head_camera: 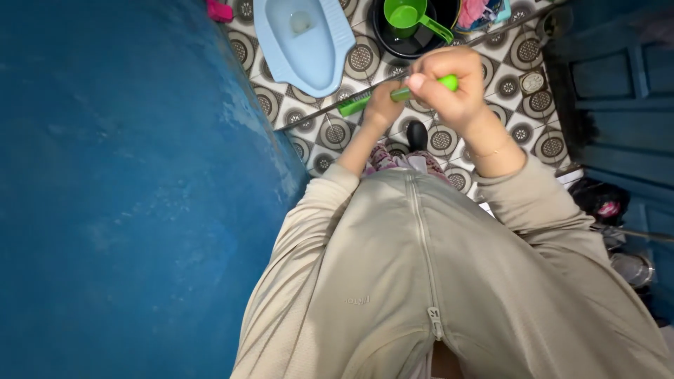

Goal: The person uses a green squeegee to wipe water from the tiled floor of a small bathroom. They repeatedly push water toward a squat toilet and around a bucket and basin, working in a confined space with blue walls and patterned tiles.

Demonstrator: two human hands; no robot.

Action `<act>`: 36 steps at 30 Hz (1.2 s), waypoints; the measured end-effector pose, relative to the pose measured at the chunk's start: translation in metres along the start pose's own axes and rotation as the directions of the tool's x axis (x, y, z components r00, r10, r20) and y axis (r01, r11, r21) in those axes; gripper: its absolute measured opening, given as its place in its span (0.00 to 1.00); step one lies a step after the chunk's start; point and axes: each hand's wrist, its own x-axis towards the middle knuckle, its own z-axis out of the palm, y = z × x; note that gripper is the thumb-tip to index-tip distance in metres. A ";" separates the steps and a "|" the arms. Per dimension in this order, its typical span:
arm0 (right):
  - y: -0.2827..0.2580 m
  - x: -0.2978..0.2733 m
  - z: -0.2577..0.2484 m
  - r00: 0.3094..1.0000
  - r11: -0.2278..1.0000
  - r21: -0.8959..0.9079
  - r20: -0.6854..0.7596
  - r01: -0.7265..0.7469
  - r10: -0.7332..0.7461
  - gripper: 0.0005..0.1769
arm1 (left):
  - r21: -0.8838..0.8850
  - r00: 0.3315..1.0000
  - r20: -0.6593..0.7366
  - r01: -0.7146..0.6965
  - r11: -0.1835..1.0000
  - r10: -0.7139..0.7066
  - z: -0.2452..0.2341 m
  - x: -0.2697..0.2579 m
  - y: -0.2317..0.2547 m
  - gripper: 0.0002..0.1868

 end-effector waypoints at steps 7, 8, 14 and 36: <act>-0.123 0.014 0.015 0.996 0.996 -0.026 0.003 0.084 -0.084 0.20 | 0.125 0.741 -0.393 -0.543 0.830 0.544 -0.022 -0.064 0.064 0.18; -0.131 0.016 0.018 0.994 0.994 -0.032 0.012 0.105 -0.105 0.20 | 0.115 0.689 -0.422 -0.604 0.788 0.589 -0.029 -0.073 0.075 0.18; -0.096 0.012 0.026 0.989 0.986 -0.065 0.002 0.151 -0.151 0.24 | 0.045 0.766 -0.316 -0.577 0.816 0.559 0.004 -0.027 0.009 0.04; -0.122 0.016 0.014 0.938 0.939 -0.038 -0.045 0.341 -0.342 0.30 | 0.032 0.798 -0.164 -0.583 0.812 0.580 0.006 -0.026 0.024 0.03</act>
